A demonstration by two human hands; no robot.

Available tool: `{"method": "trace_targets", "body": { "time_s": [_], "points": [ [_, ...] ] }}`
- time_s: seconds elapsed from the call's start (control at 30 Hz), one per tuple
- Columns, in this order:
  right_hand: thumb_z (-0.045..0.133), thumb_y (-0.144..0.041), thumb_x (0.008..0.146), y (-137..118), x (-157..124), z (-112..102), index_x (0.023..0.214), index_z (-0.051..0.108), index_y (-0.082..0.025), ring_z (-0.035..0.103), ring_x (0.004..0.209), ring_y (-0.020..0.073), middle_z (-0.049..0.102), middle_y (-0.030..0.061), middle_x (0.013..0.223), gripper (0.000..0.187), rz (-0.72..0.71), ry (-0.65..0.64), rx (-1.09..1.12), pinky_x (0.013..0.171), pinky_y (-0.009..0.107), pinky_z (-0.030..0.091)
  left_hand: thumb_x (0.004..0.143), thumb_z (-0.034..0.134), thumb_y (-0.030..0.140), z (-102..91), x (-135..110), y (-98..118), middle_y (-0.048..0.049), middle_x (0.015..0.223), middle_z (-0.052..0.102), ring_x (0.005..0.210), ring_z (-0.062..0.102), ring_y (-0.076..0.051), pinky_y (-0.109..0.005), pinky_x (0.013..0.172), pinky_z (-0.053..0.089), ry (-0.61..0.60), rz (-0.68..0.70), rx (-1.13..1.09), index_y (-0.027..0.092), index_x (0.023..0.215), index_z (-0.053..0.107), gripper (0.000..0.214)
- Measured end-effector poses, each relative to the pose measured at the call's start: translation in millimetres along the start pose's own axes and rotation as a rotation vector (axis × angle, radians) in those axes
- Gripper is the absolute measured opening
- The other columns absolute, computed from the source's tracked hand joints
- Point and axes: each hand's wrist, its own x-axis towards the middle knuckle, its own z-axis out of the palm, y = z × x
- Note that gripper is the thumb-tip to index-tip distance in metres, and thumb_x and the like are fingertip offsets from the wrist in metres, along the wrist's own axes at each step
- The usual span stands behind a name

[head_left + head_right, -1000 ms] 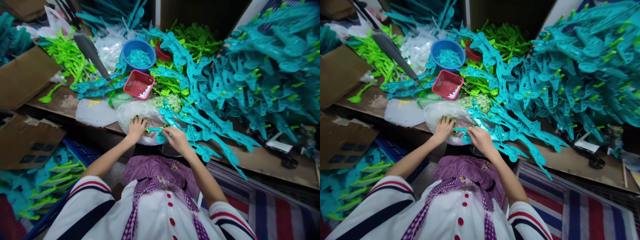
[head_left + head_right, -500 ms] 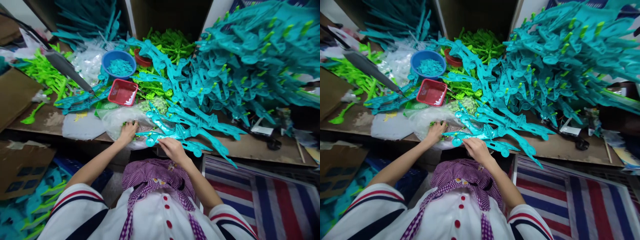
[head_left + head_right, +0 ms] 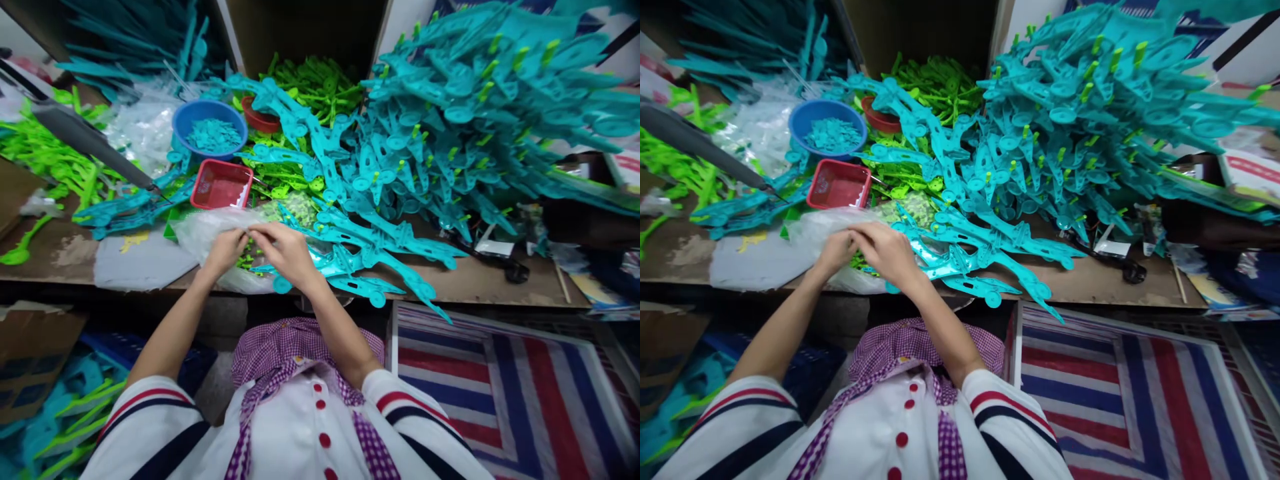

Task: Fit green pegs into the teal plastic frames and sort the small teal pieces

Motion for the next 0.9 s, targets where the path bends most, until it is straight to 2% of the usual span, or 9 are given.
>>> {"method": "trace_targets", "body": {
  "time_s": [0.1, 0.2, 0.3, 0.4, 0.53, 0.6, 0.67, 0.8, 0.9],
  "points": [
    [0.052, -0.025, 0.100, 10.4, 12.5, 20.1, 0.111, 0.071, -0.019, 0.069, 0.100, 0.0160, 0.074, 0.0034, 0.109, 0.022, 0.059, -0.061, -0.015, 0.090, 0.028, 0.053, 0.090, 0.043, 0.030, -1.3, 0.4, -1.9, -0.0115, 0.087, 0.073, 0.083, 0.066, -0.024, -0.033, 0.079, 0.048, 0.021, -0.047, -0.057, 0.015, 0.086, 0.068, 0.030],
    [0.053, -0.028, 0.100, 26.2, 8.1, 15.8, 0.111, 0.071, -0.021, 0.069, 0.100, 0.0165, 0.075, 0.0024, 0.108, 0.022, 0.103, -0.107, -0.111, 0.090, 0.029, 0.054, 0.087, 0.046, 0.034, -3.4, -2.6, -2.4, -0.0080, 0.087, 0.074, 0.080, 0.064, -0.022, -0.030, 0.078, 0.047, 0.046, -0.046, -0.192, 0.016, 0.087, 0.070, 0.030],
    [0.053, -0.030, 0.099, 52.5, 0.7, -24.4, 0.112, 0.071, -0.023, 0.068, 0.104, 0.0170, 0.073, 0.0039, 0.111, 0.023, 0.177, -0.065, -0.280, 0.095, 0.028, 0.052, 0.086, 0.050, 0.043, -12.1, -6.1, -4.0, -0.0067, 0.091, 0.074, 0.081, 0.062, -0.020, -0.029, 0.076, 0.047, 0.057, -0.048, -0.387, 0.015, 0.094, 0.072, 0.036],
    [0.051, -0.026, 0.096, 88.0, -5.3, -80.2, 0.109, 0.071, -0.015, 0.065, 0.107, 0.0270, 0.069, 0.0156, 0.116, 0.026, 0.334, 0.022, -0.460, 0.094, 0.039, 0.050, 0.082, 0.059, 0.051, -28.8, -7.7, -3.6, -0.0042, 0.084, 0.070, 0.069, 0.056, -0.015, -0.025, 0.062, 0.044, -0.003, -0.115, -0.692, 0.015, 0.098, 0.072, 0.041],
    [0.051, -0.024, 0.092, 131.3, -5.2, -122.6, 0.122, 0.065, -0.015, 0.057, 0.116, 0.0341, 0.058, 0.0202, 0.134, 0.034, 0.526, 0.012, -0.856, 0.094, 0.046, 0.046, 0.082, 0.070, 0.037, -52.5, -11.7, 13.5, 0.0004, 0.068, 0.056, 0.053, 0.042, -0.008, -0.019, 0.046, 0.033, -0.071, -0.334, -1.286, 0.015, 0.093, 0.068, 0.024],
    [0.052, -0.022, 0.090, 147.8, -3.6, -126.3, 0.122, 0.064, -0.013, 0.056, 0.115, 0.0353, 0.058, 0.0224, 0.133, 0.035, 0.584, -0.027, -0.995, 0.095, 0.047, 0.043, 0.091, 0.059, 0.025, -58.2, -19.8, 29.4, 0.0017, 0.065, 0.049, 0.047, 0.035, -0.005, -0.016, 0.040, 0.028, -0.134, -0.489, -1.607, 0.015, 0.091, 0.066, 0.012],
    [0.053, -0.020, 0.088, 161.0, -3.6, -126.8, 0.117, 0.065, -0.011, 0.058, 0.110, 0.0352, 0.062, 0.0245, 0.125, 0.033, 0.606, -0.039, -1.036, 0.095, 0.049, 0.041, 0.098, 0.045, 0.017, -57.9, -34.0, 45.2, 0.0020, 0.065, 0.045, 0.044, 0.031, -0.003, -0.013, 0.037, 0.025, -0.224, -0.664, -1.846, 0.014, 0.092, 0.064, 0.020],
    [0.050, -0.020, 0.088, 174.9, -12.0, -137.2, 0.110, 0.067, -0.014, 0.061, 0.100, 0.0329, 0.069, 0.0207, 0.105, 0.028, 0.494, 0.036, -0.962, 0.097, 0.052, 0.040, 0.102, 0.034, 0.013, -48.1, -72.4, 64.0, 0.0020, 0.068, 0.043, 0.042, 0.033, -0.002, -0.009, 0.036, 0.028, -0.247, -0.925, -2.073, 0.017, 0.103, 0.062, 0.028],
    [0.050, -0.026, 0.090, 169.8, -28.1, -148.3, 0.109, 0.067, -0.018, 0.060, 0.106, 0.0323, 0.068, 0.0182, 0.111, 0.027, 0.367, 0.110, -0.852, 0.097, 0.050, 0.041, 0.103, 0.032, 0.015, -41.6, -97.0, 71.4, 0.0024, 0.068, 0.042, 0.042, 0.035, -0.003, -0.010, 0.036, 0.029, -0.167, -1.016, -2.154, 0.019, 0.110, 0.059, 0.028]
  ]
}}
